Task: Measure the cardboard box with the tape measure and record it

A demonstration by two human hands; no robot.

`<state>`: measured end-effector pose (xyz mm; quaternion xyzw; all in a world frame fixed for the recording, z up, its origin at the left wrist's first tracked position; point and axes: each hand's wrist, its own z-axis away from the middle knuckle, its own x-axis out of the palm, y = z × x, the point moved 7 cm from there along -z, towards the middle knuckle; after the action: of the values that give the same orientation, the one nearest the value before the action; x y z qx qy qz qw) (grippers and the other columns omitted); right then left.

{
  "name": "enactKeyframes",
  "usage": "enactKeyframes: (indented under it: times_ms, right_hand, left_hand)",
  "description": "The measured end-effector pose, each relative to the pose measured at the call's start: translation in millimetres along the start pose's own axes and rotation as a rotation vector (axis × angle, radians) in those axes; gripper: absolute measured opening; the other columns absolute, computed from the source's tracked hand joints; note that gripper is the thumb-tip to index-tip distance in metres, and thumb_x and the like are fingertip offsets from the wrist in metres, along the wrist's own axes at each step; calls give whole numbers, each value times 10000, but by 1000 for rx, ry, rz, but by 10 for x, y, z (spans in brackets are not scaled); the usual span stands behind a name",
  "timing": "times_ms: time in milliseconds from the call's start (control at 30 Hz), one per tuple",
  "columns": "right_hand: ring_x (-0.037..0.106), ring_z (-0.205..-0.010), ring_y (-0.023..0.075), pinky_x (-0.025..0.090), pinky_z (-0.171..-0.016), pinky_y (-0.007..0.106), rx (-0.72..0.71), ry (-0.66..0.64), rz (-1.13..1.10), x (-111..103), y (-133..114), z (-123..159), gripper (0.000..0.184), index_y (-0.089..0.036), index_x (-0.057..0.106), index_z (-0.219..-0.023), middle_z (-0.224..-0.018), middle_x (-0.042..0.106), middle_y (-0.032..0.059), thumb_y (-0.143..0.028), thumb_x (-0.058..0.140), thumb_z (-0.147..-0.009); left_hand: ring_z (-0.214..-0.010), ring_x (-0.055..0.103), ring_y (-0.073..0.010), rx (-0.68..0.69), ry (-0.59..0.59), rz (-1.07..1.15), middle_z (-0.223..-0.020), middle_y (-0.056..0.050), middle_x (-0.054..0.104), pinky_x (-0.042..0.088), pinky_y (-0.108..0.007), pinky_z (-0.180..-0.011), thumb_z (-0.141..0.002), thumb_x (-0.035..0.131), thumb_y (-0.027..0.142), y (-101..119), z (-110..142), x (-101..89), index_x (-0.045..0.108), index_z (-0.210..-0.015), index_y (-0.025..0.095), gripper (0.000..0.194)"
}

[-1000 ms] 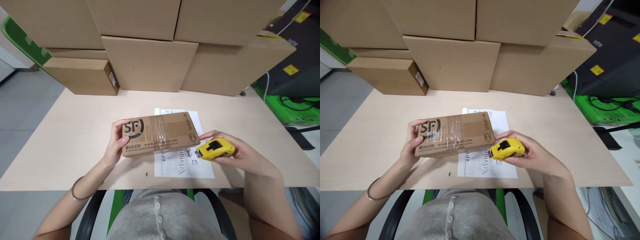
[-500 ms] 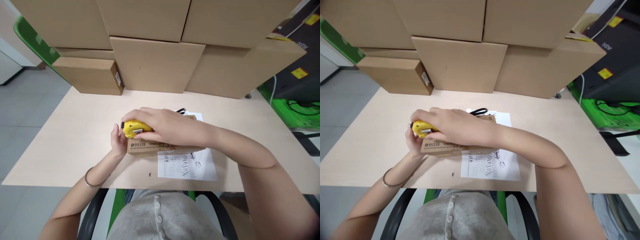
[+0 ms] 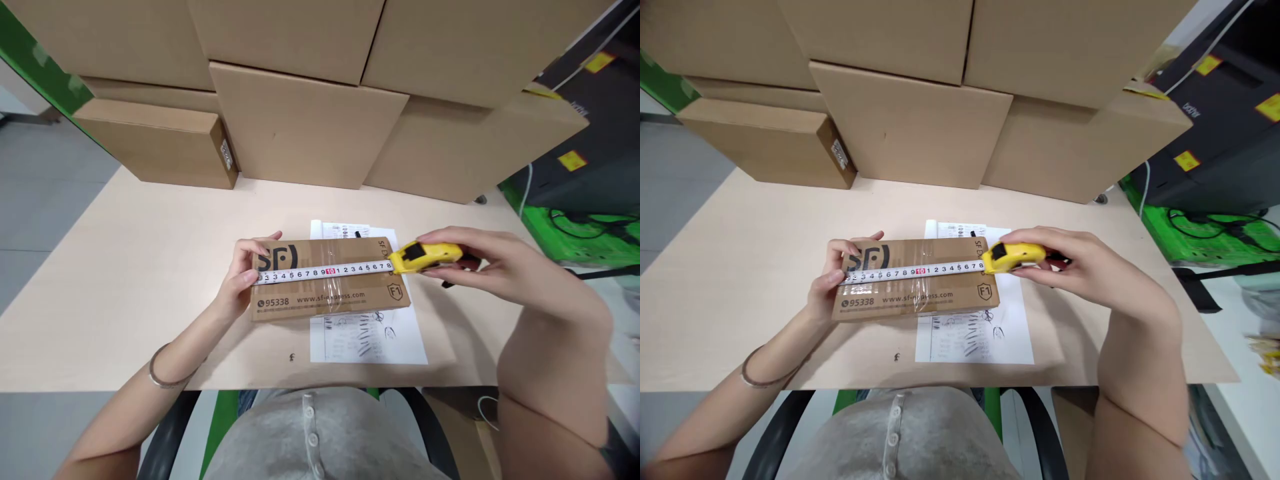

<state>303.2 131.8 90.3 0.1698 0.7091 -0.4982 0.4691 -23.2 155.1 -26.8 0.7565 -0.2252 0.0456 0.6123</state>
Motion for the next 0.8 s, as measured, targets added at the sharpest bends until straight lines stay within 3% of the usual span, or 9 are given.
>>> enactKeyframes:
  times_ms: [133, 333, 500, 667, 800]
  right_hand:
    - [646, -828, 217, 528, -695, 362, 91, 42, -49, -14, 242, 192, 396, -408, 618, -1292, -1172, 693, 19, -395, 682, -901]
    - [640, -790, 198, 520, -625, 328, 102, 45, -101, 32, 236, 235, 410, -407, 609, -1301, -1185, 684, 22, -380, 686, -899]
    - [657, -842, 206, 533, -664, 333, 98, 46, -109, 37, 214, 209, 390, -410, 608, -1297, -1201, 678, 18, -388, 670, -913]
    - [656, -828, 207, 524, -629, 324, 69, 24, -31, -46, 87, 188, 377, -403, 613, -1299, -1175, 693, 17, -381, 656, -925]
    - [653, -752, 181, 500, -609, 307, -30, -69, 14, 16, -249, -28, 405, -394, 604, -1320, -1117, 729, -6, -392, 667, -920]
  left_hand:
    - [-1434, 420, -353, 19, -23, -31, -1199, -28, 692, 420, -540, -1037, -763, 685, 436, 3, -11, -20, 591, -970, 318, 256]
    - [-1422, 442, -331, 25, -50, -45, -1198, -26, 693, 444, -512, -1012, -783, 678, 407, 29, -21, -13, 598, -991, 322, 239]
    - [-1395, 461, -339, 13, -55, -61, -1216, -20, 670, 448, -538, -1012, -806, 652, 421, 36, -19, 15, 572, -998, 325, 229]
    - [-1368, 481, -344, 21, -50, -51, -1213, -23, 679, 435, -542, -1028, -792, 674, 440, 25, -19, -2, 584, -992, 326, 248]
    - [-1353, 502, -336, 24, -42, -40, -1203, -20, 693, 450, -525, -1017, -780, 694, 433, 23, -18, -3, 610, -987, 325, 248]
